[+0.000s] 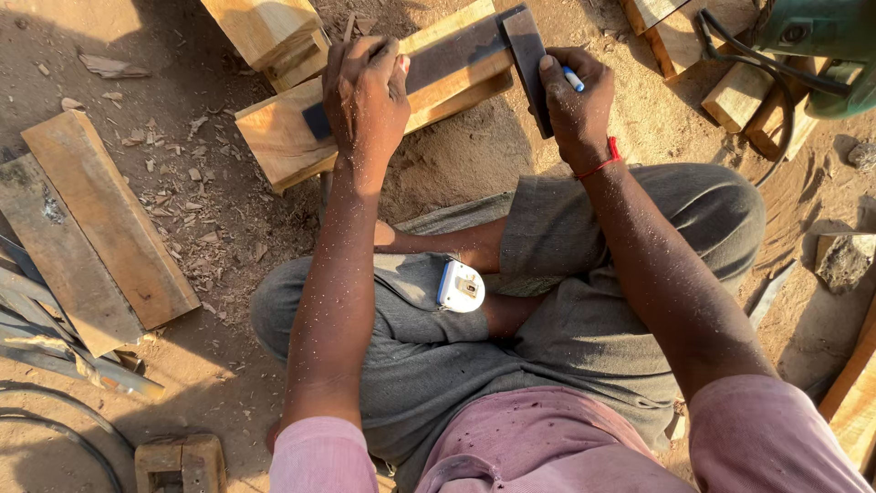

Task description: The person sits on the ground among wooden blocks and offcuts, using an L-shaped try square and a pencil to mark straight lines on wooden pieces. They reposition the square and blocks repeatedly, and at one point use a tape measure to take a measurement on a block before marking.

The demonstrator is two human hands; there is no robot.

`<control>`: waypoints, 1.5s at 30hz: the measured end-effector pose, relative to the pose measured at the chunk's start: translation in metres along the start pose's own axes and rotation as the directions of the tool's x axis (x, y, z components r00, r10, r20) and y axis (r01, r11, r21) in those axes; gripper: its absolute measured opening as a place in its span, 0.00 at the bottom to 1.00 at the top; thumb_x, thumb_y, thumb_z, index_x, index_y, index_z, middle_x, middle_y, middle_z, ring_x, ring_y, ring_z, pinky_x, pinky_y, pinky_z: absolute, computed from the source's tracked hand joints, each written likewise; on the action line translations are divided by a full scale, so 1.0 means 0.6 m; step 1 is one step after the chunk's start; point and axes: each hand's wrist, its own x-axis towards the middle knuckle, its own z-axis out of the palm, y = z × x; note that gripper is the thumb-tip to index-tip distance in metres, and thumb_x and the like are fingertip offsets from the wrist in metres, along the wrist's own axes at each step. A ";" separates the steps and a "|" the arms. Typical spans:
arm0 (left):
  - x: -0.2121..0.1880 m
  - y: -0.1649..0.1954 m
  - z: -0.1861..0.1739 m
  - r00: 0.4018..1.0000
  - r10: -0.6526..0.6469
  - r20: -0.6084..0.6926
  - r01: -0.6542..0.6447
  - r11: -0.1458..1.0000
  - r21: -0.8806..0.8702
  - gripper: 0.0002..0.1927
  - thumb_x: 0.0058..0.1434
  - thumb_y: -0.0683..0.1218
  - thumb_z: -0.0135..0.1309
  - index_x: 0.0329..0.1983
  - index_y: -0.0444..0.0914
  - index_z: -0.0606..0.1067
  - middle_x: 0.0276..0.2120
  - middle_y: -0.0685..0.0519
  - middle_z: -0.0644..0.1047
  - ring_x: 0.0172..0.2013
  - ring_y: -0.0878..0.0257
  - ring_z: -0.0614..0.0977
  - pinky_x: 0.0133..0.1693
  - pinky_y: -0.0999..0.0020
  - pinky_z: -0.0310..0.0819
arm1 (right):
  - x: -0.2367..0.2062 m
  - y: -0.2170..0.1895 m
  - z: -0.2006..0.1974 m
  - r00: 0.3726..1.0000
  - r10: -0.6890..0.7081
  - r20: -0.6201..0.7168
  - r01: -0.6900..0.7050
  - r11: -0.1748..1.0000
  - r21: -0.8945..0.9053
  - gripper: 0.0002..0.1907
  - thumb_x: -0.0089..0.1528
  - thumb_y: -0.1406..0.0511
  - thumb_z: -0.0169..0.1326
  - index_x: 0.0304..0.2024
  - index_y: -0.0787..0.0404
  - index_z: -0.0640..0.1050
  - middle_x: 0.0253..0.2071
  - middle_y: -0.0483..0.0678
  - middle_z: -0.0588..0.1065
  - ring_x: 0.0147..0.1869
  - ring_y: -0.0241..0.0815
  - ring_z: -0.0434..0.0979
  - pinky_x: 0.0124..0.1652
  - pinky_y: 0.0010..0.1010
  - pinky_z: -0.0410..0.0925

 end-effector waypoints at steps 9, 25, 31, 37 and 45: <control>0.008 0.006 -0.005 0.999 -0.027 -0.027 0.026 0.999 -0.028 0.16 0.65 0.42 0.64 0.55 0.35 0.82 0.44 0.51 0.79 0.47 0.52 0.77 0.48 0.57 0.74 | 0.030 -0.011 0.019 1.000 -0.025 -0.012 0.023 0.995 -0.097 0.12 0.72 0.66 0.57 0.49 0.71 0.82 0.32 0.51 0.81 0.28 0.35 0.81 0.27 0.26 0.76; 0.019 0.000 0.007 0.984 -0.173 -0.031 0.172 0.985 -0.019 0.06 0.63 0.46 0.65 0.43 0.47 0.83 0.38 0.58 0.78 0.45 0.54 0.76 0.48 0.53 0.70 | 0.033 0.008 0.010 0.986 -0.163 0.017 0.162 0.951 -0.264 0.13 0.73 0.64 0.57 0.49 0.69 0.84 0.35 0.50 0.82 0.32 0.33 0.81 0.32 0.24 0.75; 0.020 -0.002 0.010 0.987 -0.159 -0.023 0.158 0.987 -0.013 0.07 0.62 0.44 0.64 0.43 0.46 0.82 0.40 0.58 0.77 0.46 0.55 0.77 0.48 0.55 0.70 | 0.059 -0.019 -0.021 0.934 -0.356 0.024 0.325 0.824 -0.465 0.22 0.76 0.53 0.52 0.55 0.67 0.82 0.36 0.53 0.84 0.35 0.38 0.87 0.27 0.25 0.75; 0.016 -0.001 0.012 0.987 -0.154 -0.042 0.154 0.988 -0.014 0.05 0.63 0.44 0.64 0.42 0.46 0.82 0.40 0.59 0.77 0.46 0.56 0.77 0.49 0.55 0.70 | 0.046 -0.074 0.006 0.913 -0.248 0.325 0.252 0.967 0.028 0.14 0.78 0.60 0.56 0.52 0.68 0.80 0.42 0.58 0.83 0.40 0.42 0.88 0.35 0.29 0.80; 0.016 -0.004 0.010 0.987 -0.150 -0.051 0.148 0.989 -0.025 0.03 0.64 0.45 0.64 0.41 0.46 0.83 0.39 0.58 0.77 0.45 0.56 0.77 0.47 0.55 0.70 | 0.055 -0.083 0.074 0.949 -0.177 0.260 0.175 0.984 0.029 0.05 0.73 0.70 0.60 0.46 0.69 0.79 0.35 0.56 0.82 0.33 0.41 0.86 0.30 0.28 0.79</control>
